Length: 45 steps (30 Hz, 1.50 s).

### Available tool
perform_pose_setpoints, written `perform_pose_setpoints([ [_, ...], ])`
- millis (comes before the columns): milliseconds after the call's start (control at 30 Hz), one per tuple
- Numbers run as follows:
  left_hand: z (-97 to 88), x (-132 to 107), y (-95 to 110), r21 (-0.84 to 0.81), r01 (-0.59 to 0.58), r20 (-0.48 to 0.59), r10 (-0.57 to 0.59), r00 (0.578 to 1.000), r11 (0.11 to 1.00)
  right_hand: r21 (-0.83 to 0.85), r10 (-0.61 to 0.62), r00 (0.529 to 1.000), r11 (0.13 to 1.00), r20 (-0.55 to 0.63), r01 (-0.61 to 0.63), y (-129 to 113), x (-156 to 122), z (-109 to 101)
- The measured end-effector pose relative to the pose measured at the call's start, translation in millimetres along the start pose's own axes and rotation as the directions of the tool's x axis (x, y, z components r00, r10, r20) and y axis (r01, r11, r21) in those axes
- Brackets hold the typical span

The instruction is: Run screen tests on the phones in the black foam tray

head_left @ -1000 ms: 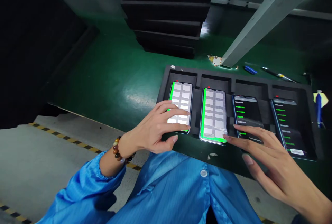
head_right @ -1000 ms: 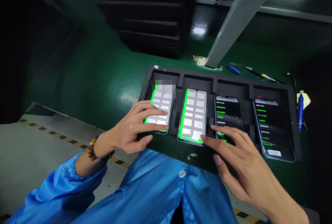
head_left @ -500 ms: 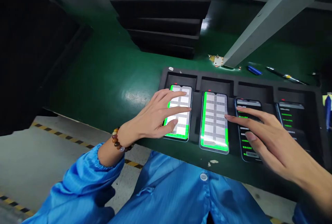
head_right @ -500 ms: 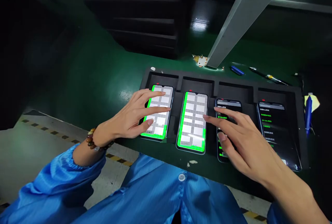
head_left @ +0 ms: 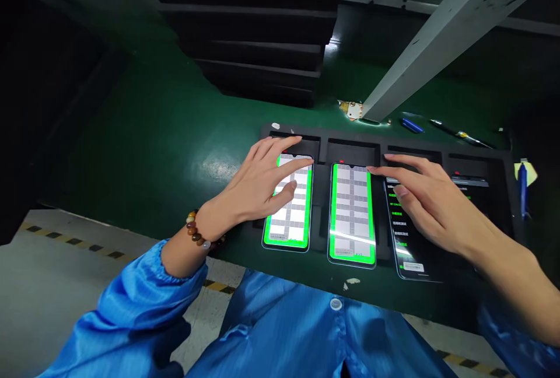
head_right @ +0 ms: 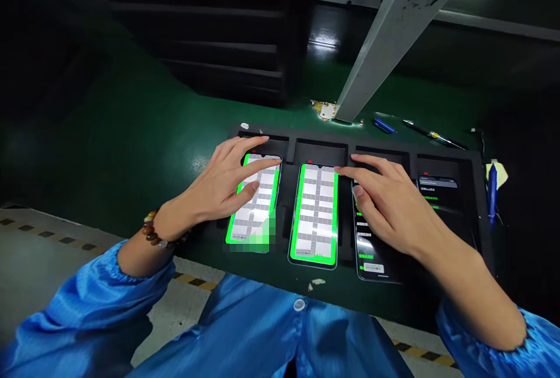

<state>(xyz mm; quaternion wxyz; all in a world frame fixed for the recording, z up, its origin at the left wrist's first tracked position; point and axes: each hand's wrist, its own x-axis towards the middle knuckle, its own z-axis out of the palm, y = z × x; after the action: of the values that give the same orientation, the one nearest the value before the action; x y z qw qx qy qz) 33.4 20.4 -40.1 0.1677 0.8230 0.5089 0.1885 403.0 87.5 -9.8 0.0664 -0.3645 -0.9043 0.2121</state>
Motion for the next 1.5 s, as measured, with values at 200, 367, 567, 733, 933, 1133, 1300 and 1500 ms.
perform_pose_setpoints([
  [200,5.5,-4,2,0.087,0.062,-0.136,-0.049,0.99,0.994,0.017,-0.065,0.998,0.998,0.009,0.065,-10,13,4],
  [367,9.7,-16,8,0.119,0.236,-0.322,-0.187,0.928,0.964,0.047,-0.125,0.992,0.991,0.022,0.124,-27,37,14],
  [567,11.3,-21,13,0.174,0.341,-0.402,-0.249,0.881,0.924,0.011,-0.135,0.991,0.991,0.019,0.135,-30,41,14],
  [733,10.7,-19,13,0.184,0.306,-0.404,-0.212,0.89,0.934,-0.04,-0.051,0.999,0.998,-0.021,0.05,-15,19,7],
  [933,11.2,-17,13,0.126,0.284,-0.405,-0.212,0.889,0.951,-0.068,-0.001,0.999,0.998,-0.053,-0.002,-11,10,6],
  [1133,10.1,-15,13,0.13,0.255,-0.365,-0.193,0.911,0.958,-0.028,-0.05,0.998,0.998,-0.038,0.049,-25,25,13],
  [1300,5.2,-13,10,0.145,0.162,-0.218,-0.128,0.968,0.976,-0.055,-0.079,0.996,0.996,-0.045,0.076,-30,23,18],
  [1500,4.3,-23,12,0.061,0.093,-0.198,-0.08,0.977,0.994,-0.07,-0.201,0.976,0.978,-0.083,0.195,-36,1,20],
])
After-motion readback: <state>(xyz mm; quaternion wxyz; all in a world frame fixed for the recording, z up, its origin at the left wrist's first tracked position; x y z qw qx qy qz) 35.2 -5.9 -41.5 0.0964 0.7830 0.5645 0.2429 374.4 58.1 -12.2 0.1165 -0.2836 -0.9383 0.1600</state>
